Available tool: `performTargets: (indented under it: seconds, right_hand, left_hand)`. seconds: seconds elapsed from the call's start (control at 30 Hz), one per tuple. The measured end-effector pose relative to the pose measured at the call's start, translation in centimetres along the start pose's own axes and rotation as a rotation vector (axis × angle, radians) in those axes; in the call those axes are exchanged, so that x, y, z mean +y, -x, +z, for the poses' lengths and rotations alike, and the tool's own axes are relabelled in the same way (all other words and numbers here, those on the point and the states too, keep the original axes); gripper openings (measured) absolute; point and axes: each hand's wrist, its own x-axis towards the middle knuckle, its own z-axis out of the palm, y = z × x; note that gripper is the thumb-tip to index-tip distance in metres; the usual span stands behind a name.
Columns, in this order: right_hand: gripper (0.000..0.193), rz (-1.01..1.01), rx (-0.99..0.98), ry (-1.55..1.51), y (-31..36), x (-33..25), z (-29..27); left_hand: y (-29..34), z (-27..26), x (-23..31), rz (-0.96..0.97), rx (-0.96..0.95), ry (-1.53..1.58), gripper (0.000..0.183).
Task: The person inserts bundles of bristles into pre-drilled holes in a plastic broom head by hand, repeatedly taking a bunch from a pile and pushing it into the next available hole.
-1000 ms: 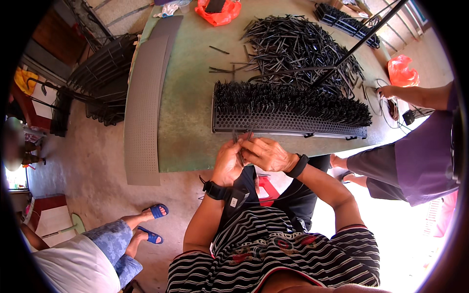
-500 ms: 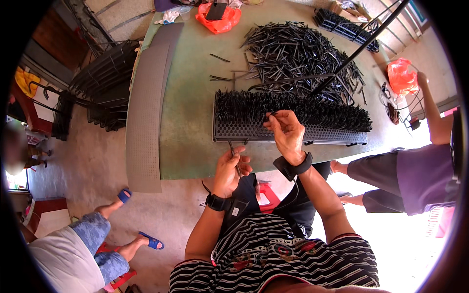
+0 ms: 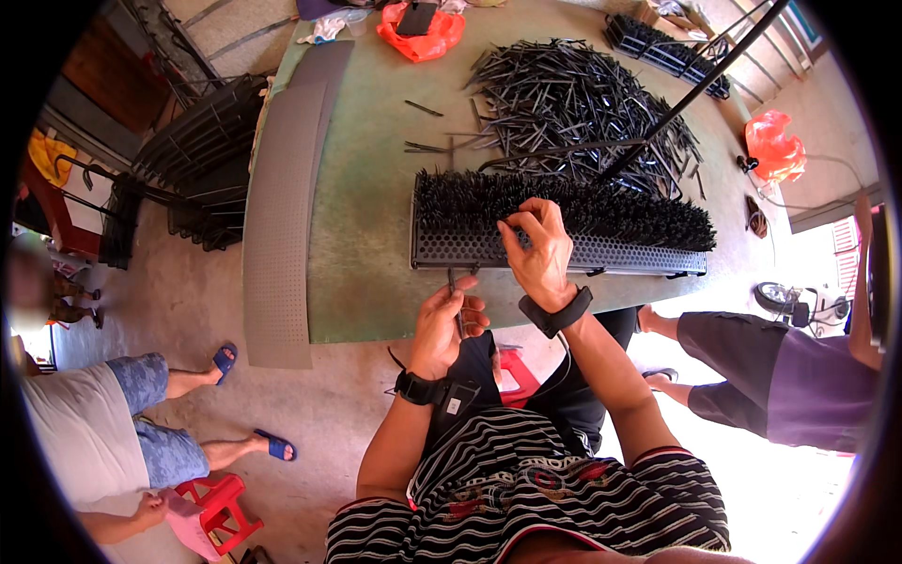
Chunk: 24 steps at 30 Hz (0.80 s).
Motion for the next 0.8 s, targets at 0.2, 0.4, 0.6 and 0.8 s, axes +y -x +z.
performTargets:
  seconds: [0.2,0.4,0.6,0.8]
  right_hand:
    - [0.014,-0.156,-0.277,0.376,-0.5,-0.1,-0.5]
    - [0.03,0.09,-0.353,0.185,-0.3,-1.3,-2.5]
    - [0.02,0.681,-0.68,-0.884,1.9,-0.5,-2.0]
    - [0.013,0.734,-0.448,-0.819,2.2,1.0,-2.3]
  left_hand:
    - [0.0,0.1,0.2,-0.02,-0.049,-0.038,0.034]
    - [0.3,0.2,0.8,-0.011,-0.16,-0.01,0.036]
    - [0.7,1.5,0.7,-0.074,-0.291,-0.023,0.035]
    - [0.5,1.6,0.1,-0.071,-0.201,-0.063,0.036]
